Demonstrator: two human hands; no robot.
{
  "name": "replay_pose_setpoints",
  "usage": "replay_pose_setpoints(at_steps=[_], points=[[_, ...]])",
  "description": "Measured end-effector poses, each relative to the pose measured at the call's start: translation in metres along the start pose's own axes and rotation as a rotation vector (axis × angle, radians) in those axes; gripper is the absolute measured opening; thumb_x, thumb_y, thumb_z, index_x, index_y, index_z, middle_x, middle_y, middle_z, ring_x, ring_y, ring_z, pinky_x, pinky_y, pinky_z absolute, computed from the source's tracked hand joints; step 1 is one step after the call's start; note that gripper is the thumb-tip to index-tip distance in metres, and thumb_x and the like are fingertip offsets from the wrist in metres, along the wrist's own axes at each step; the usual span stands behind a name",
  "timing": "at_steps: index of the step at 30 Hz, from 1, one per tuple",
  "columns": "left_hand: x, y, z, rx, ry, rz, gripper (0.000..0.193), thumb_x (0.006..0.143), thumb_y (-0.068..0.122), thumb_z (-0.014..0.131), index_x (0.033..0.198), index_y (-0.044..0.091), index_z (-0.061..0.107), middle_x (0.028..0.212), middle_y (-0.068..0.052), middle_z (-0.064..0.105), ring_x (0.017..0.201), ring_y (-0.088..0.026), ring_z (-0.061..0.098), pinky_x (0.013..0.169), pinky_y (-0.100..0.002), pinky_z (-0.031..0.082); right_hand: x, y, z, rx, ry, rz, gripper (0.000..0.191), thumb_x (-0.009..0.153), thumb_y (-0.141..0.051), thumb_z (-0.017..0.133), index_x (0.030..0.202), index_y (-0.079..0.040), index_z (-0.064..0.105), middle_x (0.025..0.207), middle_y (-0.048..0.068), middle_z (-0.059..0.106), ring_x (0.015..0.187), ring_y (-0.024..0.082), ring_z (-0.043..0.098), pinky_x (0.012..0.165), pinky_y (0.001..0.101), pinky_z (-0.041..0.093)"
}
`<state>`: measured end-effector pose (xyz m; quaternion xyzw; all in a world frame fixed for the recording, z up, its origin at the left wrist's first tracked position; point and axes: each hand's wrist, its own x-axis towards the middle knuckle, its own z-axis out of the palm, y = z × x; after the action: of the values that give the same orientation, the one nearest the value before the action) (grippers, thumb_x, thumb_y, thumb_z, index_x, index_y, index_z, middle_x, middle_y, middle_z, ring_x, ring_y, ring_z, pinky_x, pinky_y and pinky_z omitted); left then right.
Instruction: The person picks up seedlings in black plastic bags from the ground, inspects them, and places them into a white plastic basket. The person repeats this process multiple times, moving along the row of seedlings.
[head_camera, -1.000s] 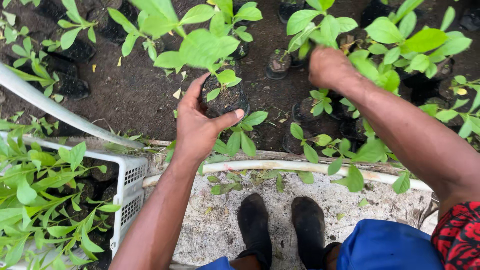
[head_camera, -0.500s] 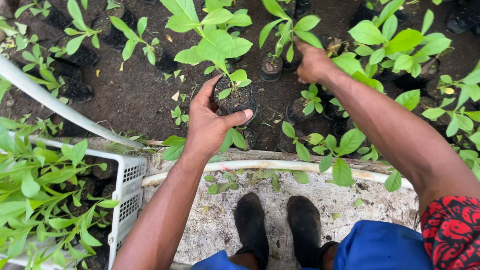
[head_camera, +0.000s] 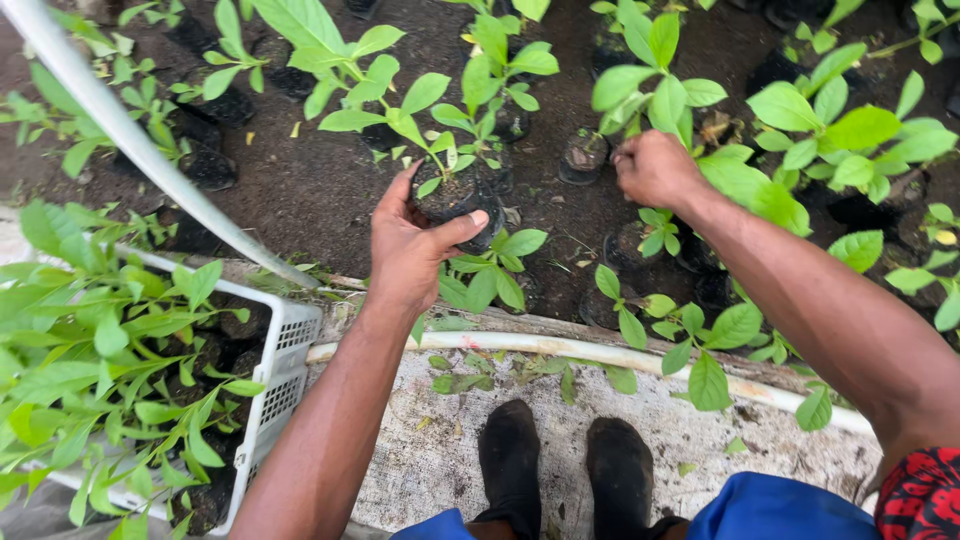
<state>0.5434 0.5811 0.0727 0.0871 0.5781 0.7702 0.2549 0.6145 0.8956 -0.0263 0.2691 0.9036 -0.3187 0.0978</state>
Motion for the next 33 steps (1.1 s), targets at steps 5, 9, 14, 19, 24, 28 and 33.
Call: replay_pose_setpoints(at_steps=[5, 9, 14, 19, 24, 28, 33], points=[[-0.013, 0.008, -0.016, 0.016, 0.053, -0.019, 0.07, 0.071, -0.014, 0.08, 0.135, 0.001, 0.057, 0.113, -0.009, 0.072, 0.096, -0.019, 0.073, 0.08, -0.037, 0.065, -0.026, -0.06, 0.005, -0.046, 0.098, -0.342, 0.034, 0.104, -0.032, 0.067, 0.089, -0.003, 0.078, 0.068, 0.015, 0.069, 0.06, 0.026, 0.068, 0.066, 0.0442, 0.053], [-0.025, 0.012, -0.034, 0.035, 0.061, 0.071, 0.071, 0.071, -0.014, 0.082, 0.136, 0.001, 0.057, 0.116, -0.009, 0.072, 0.102, -0.018, 0.073, 0.088, -0.034, 0.064, -0.057, -0.12, 0.01, 0.021, 0.026, -0.486, 0.021, 0.103, -0.021, 0.065, 0.109, -0.001, 0.07, 0.071, 0.016, 0.07, 0.059, 0.025, 0.065, 0.061, 0.0419, 0.054], [-0.05, 0.02, -0.062, 0.036, 0.164, 0.075, 0.071, 0.07, -0.012, 0.083, 0.135, 0.0, 0.058, 0.115, -0.009, 0.073, 0.1, -0.018, 0.073, 0.085, -0.035, 0.066, -0.094, -0.186, 0.019, 0.266, -0.058, -0.907, 0.077, 0.076, 0.005, 0.061, 0.15, 0.002, 0.04, 0.122, 0.019, 0.068, 0.068, 0.018, 0.071, 0.058, 0.0339, 0.06], [-0.079, 0.02, -0.092, 0.041, 0.297, 0.073, 0.073, 0.065, -0.011, 0.084, 0.132, 0.002, 0.058, 0.111, -0.009, 0.071, 0.095, -0.018, 0.072, 0.078, -0.037, 0.065, -0.12, -0.234, 0.046, 0.271, -0.268, -0.991, 0.075, 0.078, -0.001, 0.069, 0.148, 0.004, 0.042, 0.124, 0.021, 0.064, 0.082, 0.023, 0.072, 0.07, 0.0369, 0.061], [-0.113, 0.011, -0.133, 0.045, 0.403, 0.208, 0.075, 0.063, -0.01, 0.087, 0.131, 0.001, 0.058, 0.115, -0.009, 0.069, 0.102, -0.019, 0.07, 0.087, -0.035, 0.063, -0.138, -0.274, 0.085, 0.161, -0.341, -1.0, 0.07, 0.076, -0.009, 0.077, 0.139, 0.004, 0.049, 0.114, 0.021, 0.069, 0.088, 0.028, 0.071, 0.072, 0.0409, 0.057], [-0.138, 0.002, -0.162, 0.056, 0.497, 0.24, 0.076, 0.062, -0.008, 0.09, 0.131, 0.0, 0.058, 0.117, -0.009, 0.069, 0.105, -0.02, 0.07, 0.091, -0.034, 0.061, -0.148, -0.295, 0.115, 0.2, -0.426, -1.073, 0.07, 0.074, -0.014, 0.082, 0.136, 0.002, 0.052, 0.115, 0.019, 0.071, 0.1, 0.028, 0.074, 0.08, 0.0409, 0.057], [-0.171, -0.018, -0.186, 0.092, 0.604, 0.281, 0.079, 0.063, -0.001, 0.093, 0.132, 0.0, 0.054, 0.116, -0.01, 0.068, 0.104, -0.018, 0.068, 0.09, -0.032, 0.06, -0.167, -0.322, 0.163, 0.084, -0.433, -1.067, 0.081, 0.066, -0.026, 0.094, 0.132, -0.001, 0.054, 0.115, 0.02, 0.071, 0.106, 0.032, 0.071, 0.09, 0.043, 0.055]])
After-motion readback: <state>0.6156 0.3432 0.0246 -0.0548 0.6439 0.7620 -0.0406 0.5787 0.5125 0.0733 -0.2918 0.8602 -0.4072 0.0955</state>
